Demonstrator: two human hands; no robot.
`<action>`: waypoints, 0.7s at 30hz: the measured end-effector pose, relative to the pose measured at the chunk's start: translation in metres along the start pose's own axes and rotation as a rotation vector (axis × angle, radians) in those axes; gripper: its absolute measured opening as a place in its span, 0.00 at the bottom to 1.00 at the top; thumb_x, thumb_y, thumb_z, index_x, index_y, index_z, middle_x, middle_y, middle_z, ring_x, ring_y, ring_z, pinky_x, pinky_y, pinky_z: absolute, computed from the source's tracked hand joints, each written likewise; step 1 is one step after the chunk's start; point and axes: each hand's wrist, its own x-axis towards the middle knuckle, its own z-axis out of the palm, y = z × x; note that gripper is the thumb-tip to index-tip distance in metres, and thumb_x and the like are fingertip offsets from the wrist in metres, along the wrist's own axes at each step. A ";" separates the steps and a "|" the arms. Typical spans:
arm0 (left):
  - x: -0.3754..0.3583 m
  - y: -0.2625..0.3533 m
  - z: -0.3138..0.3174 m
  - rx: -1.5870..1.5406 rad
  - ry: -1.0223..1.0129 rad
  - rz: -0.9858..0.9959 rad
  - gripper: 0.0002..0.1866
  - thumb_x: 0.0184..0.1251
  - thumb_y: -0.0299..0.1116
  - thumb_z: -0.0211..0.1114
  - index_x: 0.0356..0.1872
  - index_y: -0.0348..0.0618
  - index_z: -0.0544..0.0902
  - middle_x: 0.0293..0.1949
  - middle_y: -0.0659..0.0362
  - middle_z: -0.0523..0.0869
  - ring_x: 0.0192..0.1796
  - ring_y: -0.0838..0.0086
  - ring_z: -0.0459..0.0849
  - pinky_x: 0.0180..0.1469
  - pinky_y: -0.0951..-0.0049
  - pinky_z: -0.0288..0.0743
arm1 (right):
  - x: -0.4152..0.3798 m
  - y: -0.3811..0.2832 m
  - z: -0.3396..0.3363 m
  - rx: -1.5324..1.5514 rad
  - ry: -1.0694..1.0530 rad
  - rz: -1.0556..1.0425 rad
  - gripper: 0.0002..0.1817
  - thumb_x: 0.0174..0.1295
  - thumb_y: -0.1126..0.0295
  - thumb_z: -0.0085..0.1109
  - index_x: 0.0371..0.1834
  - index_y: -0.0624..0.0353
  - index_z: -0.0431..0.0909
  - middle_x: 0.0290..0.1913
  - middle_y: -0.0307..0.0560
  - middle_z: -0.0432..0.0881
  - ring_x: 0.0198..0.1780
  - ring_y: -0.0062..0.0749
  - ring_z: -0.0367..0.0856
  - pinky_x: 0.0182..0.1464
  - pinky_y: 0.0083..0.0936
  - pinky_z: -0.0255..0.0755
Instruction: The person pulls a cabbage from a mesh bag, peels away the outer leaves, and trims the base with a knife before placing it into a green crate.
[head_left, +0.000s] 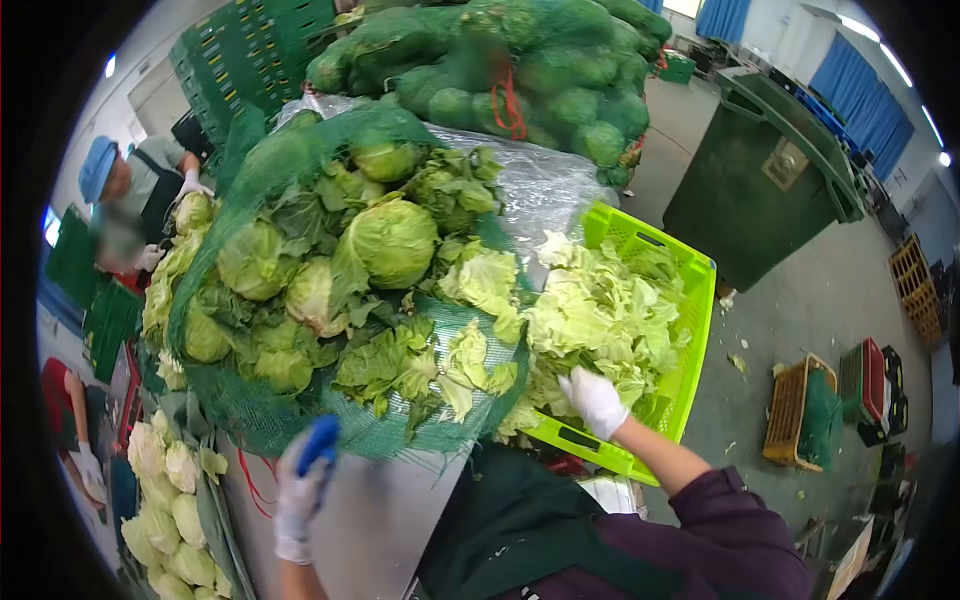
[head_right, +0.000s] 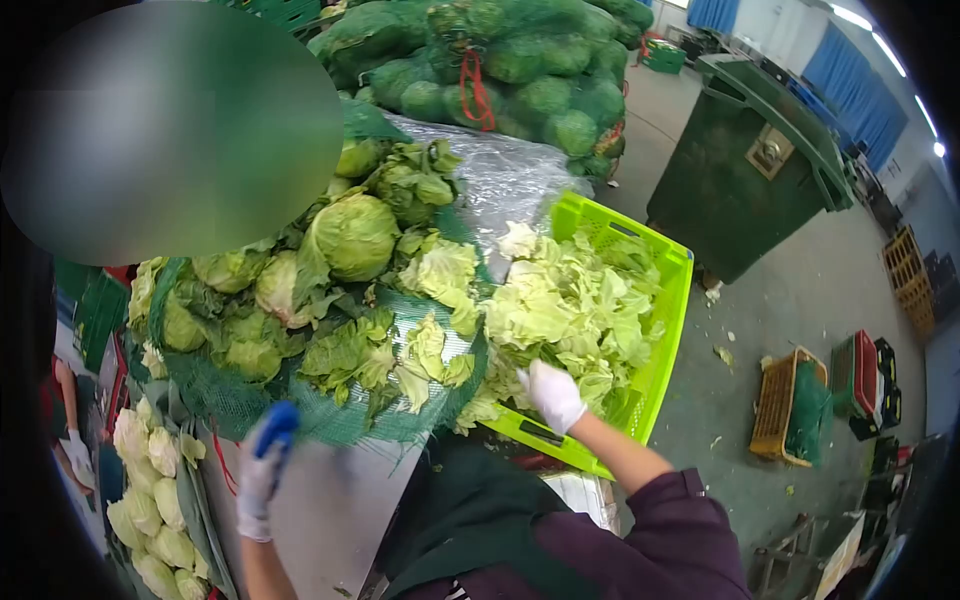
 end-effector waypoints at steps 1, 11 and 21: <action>0.002 -0.015 0.024 0.105 -0.034 0.093 0.25 0.62 0.32 0.64 0.61 0.38 0.74 0.57 0.53 0.79 0.57 0.66 0.78 0.60 0.66 0.71 | 0.016 0.007 -0.013 0.047 -0.113 0.036 0.20 0.66 0.53 0.51 0.30 0.62 0.71 0.23 0.61 0.78 0.28 0.57 0.79 0.31 0.45 0.74; 0.032 0.017 0.200 1.062 -0.223 0.541 0.33 0.50 0.46 0.69 0.63 0.66 0.74 0.68 0.49 0.64 0.70 0.47 0.57 0.70 0.43 0.46 | 0.014 0.064 -0.037 -0.172 -0.540 -0.149 0.32 0.68 0.43 0.41 0.26 0.62 0.80 0.24 0.58 0.81 0.29 0.54 0.82 0.35 0.44 0.75; 0.053 -0.034 0.219 1.112 0.001 0.406 0.36 0.46 0.44 0.71 0.63 0.66 0.74 0.69 0.54 0.63 0.70 0.49 0.58 0.71 0.44 0.45 | 0.099 0.151 -0.011 -0.380 -0.337 -0.107 0.16 0.67 0.67 0.42 0.54 0.50 0.76 0.33 0.55 0.83 0.37 0.51 0.83 0.38 0.43 0.77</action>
